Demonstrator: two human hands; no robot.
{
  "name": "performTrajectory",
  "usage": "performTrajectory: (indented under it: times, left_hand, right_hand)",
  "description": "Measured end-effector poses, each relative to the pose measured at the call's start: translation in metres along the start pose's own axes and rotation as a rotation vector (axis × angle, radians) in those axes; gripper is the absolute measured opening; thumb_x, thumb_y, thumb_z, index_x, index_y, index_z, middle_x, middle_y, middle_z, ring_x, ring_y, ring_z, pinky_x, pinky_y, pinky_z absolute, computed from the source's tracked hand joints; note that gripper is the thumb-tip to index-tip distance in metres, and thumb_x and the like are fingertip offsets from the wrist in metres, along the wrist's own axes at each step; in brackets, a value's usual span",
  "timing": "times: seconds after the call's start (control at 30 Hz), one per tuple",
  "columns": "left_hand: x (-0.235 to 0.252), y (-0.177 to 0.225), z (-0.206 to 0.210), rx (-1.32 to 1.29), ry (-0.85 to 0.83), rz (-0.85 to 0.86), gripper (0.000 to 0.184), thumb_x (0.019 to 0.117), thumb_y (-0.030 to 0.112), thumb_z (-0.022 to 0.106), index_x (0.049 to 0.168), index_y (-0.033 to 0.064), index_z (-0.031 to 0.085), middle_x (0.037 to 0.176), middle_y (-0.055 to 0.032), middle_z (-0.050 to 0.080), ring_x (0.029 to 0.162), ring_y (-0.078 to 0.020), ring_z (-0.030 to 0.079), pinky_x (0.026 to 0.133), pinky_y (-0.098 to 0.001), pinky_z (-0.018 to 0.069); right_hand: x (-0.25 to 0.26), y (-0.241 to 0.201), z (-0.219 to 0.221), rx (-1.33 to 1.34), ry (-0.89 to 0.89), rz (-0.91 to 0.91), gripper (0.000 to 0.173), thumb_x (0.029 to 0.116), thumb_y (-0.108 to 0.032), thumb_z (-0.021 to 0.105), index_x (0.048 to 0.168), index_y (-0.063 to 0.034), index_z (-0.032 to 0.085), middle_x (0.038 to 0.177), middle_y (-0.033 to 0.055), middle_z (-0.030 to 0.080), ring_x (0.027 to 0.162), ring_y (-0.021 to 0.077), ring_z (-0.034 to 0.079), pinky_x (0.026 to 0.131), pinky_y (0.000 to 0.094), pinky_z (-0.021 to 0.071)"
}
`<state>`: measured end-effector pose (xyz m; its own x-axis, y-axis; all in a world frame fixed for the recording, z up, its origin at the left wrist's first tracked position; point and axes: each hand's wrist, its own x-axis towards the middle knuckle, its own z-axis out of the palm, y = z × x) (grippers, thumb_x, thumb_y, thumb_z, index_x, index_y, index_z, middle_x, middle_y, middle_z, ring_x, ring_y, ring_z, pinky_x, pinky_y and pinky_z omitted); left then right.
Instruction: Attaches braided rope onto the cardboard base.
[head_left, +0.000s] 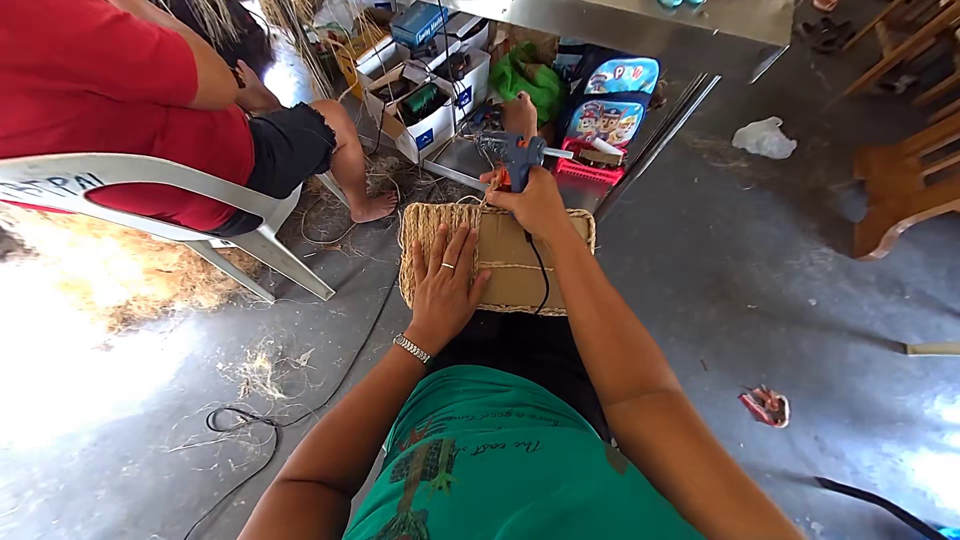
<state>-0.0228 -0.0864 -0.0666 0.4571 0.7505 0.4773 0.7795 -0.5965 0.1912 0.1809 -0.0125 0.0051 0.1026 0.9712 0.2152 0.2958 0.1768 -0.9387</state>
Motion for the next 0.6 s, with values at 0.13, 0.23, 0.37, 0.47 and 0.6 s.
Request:
performTrajectory:
  times: [0.13,0.23,0.37,0.47,0.6]
  left_hand:
    - [0.0,-0.001,0.001,0.0,0.002,-0.003,0.064,0.1065,0.05,0.038,0.161,0.0175,0.034,0.168,-0.0007,0.029,0.157,-0.0284,0.018,0.123,-0.065,0.0099]
    - [0.0,0.0,0.0,0.001,-0.008,-0.007,0.064,0.1065,0.05,0.037,0.161,0.018,0.034,0.168,-0.0002,0.029,0.157,-0.0279,0.017,0.123,-0.0653,0.0096]
    - [0.0,0.002,0.0,0.005,-0.016,-0.016,0.064,0.1066,0.05,0.037,0.162,0.0178,0.034,0.169,-0.001,0.028,0.158,-0.028,0.016,0.124,-0.0652,0.0065]
    - [-0.001,0.002,0.001,-0.001,-0.015,-0.018,0.064,0.1069,0.05,0.036,0.161,0.0167,0.034,0.168,-0.0022,0.028,0.158,-0.0288,0.016,0.123,-0.0656,0.0067]
    - [-0.004,0.001,0.002,0.0,-0.006,-0.029,0.064,0.1066,0.051,0.036,0.161,0.0175,0.035,0.168,-0.002,0.03,0.157,-0.0289,0.017,0.123,-0.0657,0.0067]
  right_hand:
    - [0.0,0.001,0.002,0.048,-0.005,-0.02,0.031,0.0813,-0.006,0.082,0.109,-0.0028,0.067,0.103,0.0048,0.077,0.1,0.0129,0.073,0.095,0.0365,0.0589]
    - [0.0,0.001,0.003,0.052,0.012,-0.021,0.031,0.0821,-0.007,0.082,0.109,-0.0029,0.068,0.104,0.0044,0.077,0.1,0.0124,0.073,0.095,0.0359,0.0587]
    - [0.001,-0.006,0.011,-0.129,0.096,0.019,0.03,0.0823,-0.011,0.083,0.108,-0.0049,0.069,0.105,0.0047,0.076,0.102,0.0136,0.071,0.096,0.0386,0.0563]
    - [0.0,-0.013,0.017,-0.303,0.097,0.062,0.033,0.0846,-0.017,0.082,0.112,-0.0026,0.069,0.108,0.0131,0.072,0.105,0.0243,0.068,0.097,0.0469,0.0532]
    - [0.004,-0.019,0.019,-0.4,0.038,0.099,0.037,0.084,-0.023,0.084,0.111,-0.0029,0.069,0.105,0.0143,0.071,0.101,0.0275,0.069,0.094,0.0507,0.0536]
